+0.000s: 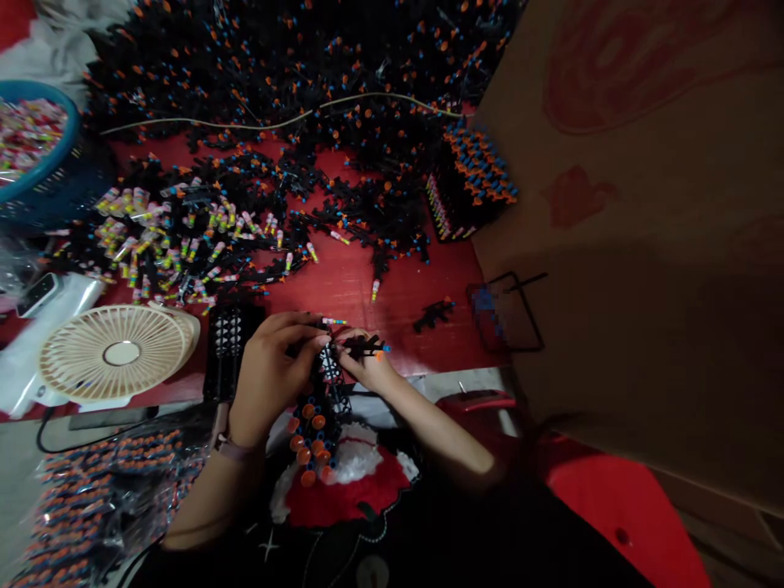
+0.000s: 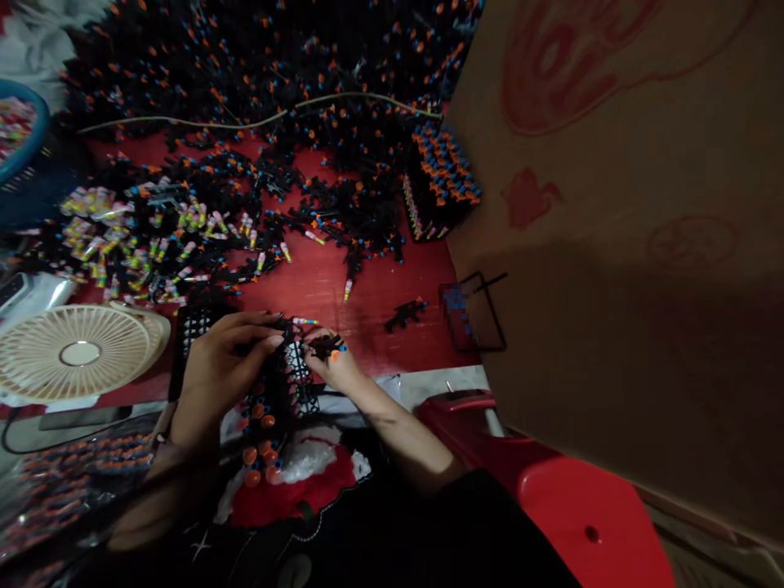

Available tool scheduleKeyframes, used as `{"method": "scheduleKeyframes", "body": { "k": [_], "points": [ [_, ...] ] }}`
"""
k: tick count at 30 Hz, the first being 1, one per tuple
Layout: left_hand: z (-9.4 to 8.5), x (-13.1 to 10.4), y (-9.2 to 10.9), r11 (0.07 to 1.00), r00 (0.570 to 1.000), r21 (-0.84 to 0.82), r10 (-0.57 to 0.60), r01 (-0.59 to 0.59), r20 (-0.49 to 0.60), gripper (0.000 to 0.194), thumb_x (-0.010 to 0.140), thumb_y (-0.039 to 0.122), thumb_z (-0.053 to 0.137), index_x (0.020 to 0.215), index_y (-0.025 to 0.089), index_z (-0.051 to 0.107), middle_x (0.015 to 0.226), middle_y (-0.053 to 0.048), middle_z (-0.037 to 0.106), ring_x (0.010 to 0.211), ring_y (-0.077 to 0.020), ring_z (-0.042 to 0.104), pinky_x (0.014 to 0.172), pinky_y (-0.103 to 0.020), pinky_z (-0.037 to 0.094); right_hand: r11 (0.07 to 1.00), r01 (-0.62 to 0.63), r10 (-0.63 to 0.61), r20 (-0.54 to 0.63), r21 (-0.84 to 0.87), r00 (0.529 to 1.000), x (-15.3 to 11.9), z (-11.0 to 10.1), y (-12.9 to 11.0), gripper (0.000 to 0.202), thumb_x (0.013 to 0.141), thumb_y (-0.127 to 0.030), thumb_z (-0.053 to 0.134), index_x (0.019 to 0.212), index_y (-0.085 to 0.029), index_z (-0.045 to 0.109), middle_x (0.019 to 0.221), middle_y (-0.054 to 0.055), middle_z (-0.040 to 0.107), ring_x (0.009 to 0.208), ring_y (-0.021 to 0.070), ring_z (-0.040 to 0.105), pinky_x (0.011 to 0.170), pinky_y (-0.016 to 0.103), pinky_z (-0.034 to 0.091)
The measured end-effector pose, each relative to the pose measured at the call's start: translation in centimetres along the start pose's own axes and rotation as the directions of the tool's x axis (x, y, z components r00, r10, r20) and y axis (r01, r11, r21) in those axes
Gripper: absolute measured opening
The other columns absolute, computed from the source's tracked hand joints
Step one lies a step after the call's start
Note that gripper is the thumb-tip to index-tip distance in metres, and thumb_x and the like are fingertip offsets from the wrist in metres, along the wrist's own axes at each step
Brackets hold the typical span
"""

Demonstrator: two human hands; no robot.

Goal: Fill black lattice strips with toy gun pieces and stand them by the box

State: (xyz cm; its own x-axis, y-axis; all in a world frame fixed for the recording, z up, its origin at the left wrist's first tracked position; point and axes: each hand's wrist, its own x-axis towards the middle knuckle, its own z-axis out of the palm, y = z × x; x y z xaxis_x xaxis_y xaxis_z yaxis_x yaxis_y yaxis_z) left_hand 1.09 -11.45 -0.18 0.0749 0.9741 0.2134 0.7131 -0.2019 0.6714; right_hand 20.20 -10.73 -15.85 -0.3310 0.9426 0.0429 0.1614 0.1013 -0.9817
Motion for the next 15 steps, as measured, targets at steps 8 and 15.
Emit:
{"method": "scheduleKeyframes", "body": {
  "k": [8, 15],
  "points": [
    [-0.4, -0.1, 0.3, 0.999, 0.999, -0.031, 0.038, -0.038, 0.015, 0.019, 0.105, 0.037, 0.073, 0.11, 0.025, 0.086, 0.122, -0.008, 0.084, 0.114, -0.0254, 0.078, 0.106, -0.045, 0.064, 0.999, 0.032, -0.032, 0.012, -0.01, 0.999, 0.1, 0.7, 0.2, 0.017, 0.094, -0.021, 0.072, 0.109, -0.027, 0.066, 0.114, 0.007, 0.075, 0.111, 0.0261, 0.071, 0.107, 0.045, 0.06],
    [-0.4, -0.1, 0.1, 0.997, 0.997, -0.042, 0.068, -0.066, 0.036, 0.022, 0.106, 0.037, 0.07, 0.119, 0.027, 0.085, 0.128, -0.008, 0.083, 0.12, -0.0265, 0.077, 0.11, -0.048, 0.062, 0.971, 0.033, 0.0, 0.138, -0.237, 0.99, 0.0, 0.4, -1.7, 0.02, 0.092, -0.018, 0.07, 0.108, -0.027, 0.064, 0.106, 0.007, 0.071, 0.1, 0.0287, 0.069, 0.094, 0.045, 0.061]
  ]
}}
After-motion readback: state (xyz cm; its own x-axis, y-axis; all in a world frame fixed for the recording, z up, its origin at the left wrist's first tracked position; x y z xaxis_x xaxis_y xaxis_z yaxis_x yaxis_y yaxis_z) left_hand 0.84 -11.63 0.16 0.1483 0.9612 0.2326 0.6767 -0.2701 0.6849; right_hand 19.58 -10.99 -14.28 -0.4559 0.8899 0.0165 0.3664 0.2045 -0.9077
